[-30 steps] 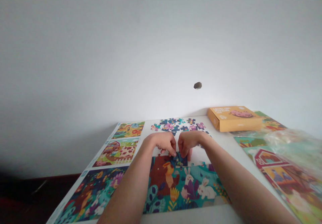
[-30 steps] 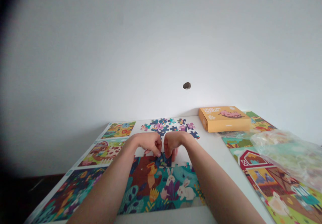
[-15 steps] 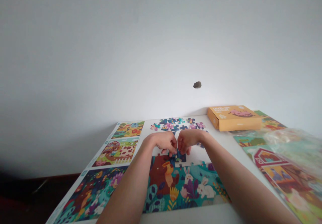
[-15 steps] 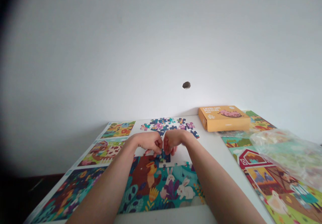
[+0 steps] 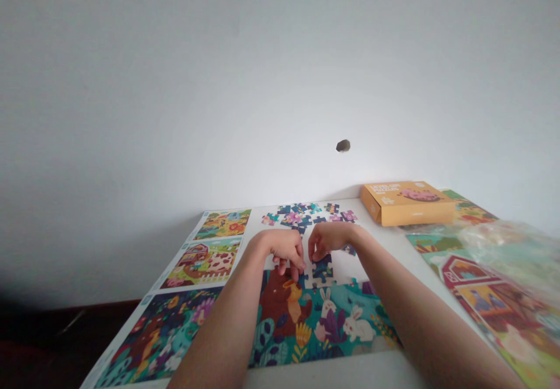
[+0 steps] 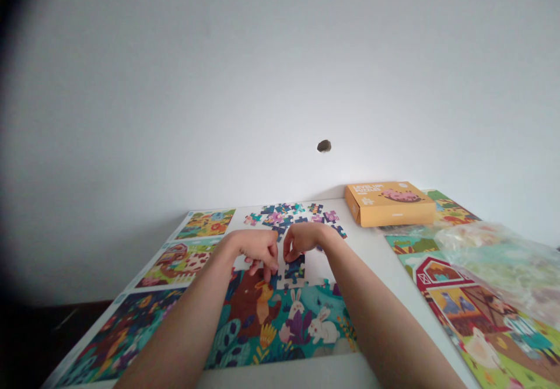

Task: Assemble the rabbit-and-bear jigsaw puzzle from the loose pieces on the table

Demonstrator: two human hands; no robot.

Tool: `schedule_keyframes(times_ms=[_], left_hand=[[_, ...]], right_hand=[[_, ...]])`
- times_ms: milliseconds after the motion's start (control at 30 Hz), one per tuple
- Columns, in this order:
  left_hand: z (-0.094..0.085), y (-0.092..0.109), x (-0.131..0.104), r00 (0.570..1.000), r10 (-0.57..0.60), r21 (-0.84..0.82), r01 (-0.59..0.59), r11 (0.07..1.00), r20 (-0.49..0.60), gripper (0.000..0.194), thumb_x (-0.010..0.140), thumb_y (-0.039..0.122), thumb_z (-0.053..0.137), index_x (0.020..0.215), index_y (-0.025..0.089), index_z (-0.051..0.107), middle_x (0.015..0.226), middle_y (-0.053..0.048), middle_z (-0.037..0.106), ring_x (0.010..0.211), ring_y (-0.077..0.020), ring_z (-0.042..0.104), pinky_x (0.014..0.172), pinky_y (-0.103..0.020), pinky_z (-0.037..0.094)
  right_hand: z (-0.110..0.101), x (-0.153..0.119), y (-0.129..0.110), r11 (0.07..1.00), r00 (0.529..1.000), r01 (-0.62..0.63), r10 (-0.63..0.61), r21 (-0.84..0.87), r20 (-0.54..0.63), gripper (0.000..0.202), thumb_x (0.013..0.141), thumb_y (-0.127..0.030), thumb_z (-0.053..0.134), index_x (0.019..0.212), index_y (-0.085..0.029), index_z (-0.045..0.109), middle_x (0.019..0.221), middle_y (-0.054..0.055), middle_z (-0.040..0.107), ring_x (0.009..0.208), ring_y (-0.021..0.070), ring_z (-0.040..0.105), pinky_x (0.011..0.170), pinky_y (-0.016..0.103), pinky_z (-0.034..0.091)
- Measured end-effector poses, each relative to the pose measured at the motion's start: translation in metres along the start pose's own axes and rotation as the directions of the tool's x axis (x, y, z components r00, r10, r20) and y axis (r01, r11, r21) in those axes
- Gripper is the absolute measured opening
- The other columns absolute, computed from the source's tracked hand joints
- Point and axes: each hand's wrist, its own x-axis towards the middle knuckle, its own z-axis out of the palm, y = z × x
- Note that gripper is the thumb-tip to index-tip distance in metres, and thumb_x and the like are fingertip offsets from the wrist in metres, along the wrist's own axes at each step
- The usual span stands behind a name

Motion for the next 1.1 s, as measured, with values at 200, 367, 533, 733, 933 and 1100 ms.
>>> schedule_keyframes(times_ms=[200,367,533,733,933,1100], left_hand=[[0.0,0.0,0.002,0.992,-0.126,-0.025,0.127,0.992,0.029,0.023,0.061,0.037,0.078,0.069,0.016,0.072,0.083,-0.008,0.077,0.047,-0.0112,0.062,0.036,-0.017,0.029],[0.006,-0.003,0.007,0.981,-0.196,-0.056,0.196,0.979,-0.004,0.02,0.061,0.032,0.077,0.062,0.014,0.069,0.077,-0.012,0.076,0.053,-0.0165,0.067,0.042,-0.019,0.042],[0.027,-0.003,0.007,0.949,-0.249,-0.073,0.239,0.968,-0.196,0.016,0.072,0.027,0.064,0.066,0.012,0.068,0.074,-0.013,0.075,0.061,-0.0188,0.07,0.051,-0.024,0.052],[0.058,0.005,0.009,0.759,-0.291,0.007,0.362,0.932,-0.582,0.031,0.082,0.028,0.046,0.076,0.012,0.072,0.085,-0.018,0.074,0.081,-0.0279,0.071,0.073,-0.037,0.055],[0.08,0.0,0.019,0.378,-0.193,0.038,0.525,0.85,-0.905,0.038,0.083,0.036,0.043,0.087,0.013,0.073,0.089,-0.02,0.072,0.089,-0.0335,0.069,0.075,-0.041,0.051],[0.079,-0.01,0.02,0.24,-0.167,-0.025,0.5,0.866,-0.956,0.037,0.087,0.039,0.041,0.079,0.02,0.072,0.077,-0.011,0.072,0.076,-0.0261,0.068,0.067,-0.033,0.048]], right_hand=[[0.001,0.0,-0.002,1.0,1.0,-0.001,0.002,-0.019,0.009,0.025,0.07,-0.027,0.071,0.094,-0.023,0.077,0.079,-0.001,0.074,0.072,0.0138,0.064,0.061,0.019,0.042],[0.001,0.007,0.005,0.999,0.978,-0.034,0.037,0.019,-0.205,0.018,0.066,-0.021,0.073,0.084,-0.021,0.078,0.075,0.0,0.073,0.067,0.0142,0.064,0.059,0.019,0.043],[0.013,0.011,0.026,0.99,0.824,-0.131,0.142,0.06,-0.549,0.018,0.077,-0.022,0.064,0.09,-0.015,0.074,0.081,0.005,0.072,0.071,0.0158,0.063,0.063,0.022,0.043],[0.04,0.007,0.044,0.989,0.683,-0.071,0.142,0.129,-0.716,0.021,0.083,-0.031,0.059,0.095,-0.017,0.071,0.08,0.002,0.071,0.071,0.0138,0.063,0.065,0.021,0.044],[0.048,-0.004,0.05,0.988,0.513,-0.097,0.154,0.121,-0.844,0.032,0.091,-0.036,0.046,0.104,-0.016,0.067,0.082,0.003,0.071,0.072,0.0149,0.062,0.069,0.023,0.046],[0.047,-0.007,0.057,0.976,0.41,-0.192,0.175,0.103,-0.895,0.028,0.088,-0.028,0.047,0.099,-0.018,0.07,0.096,0.009,0.07,0.095,0.0219,0.061,0.089,0.032,0.042]])
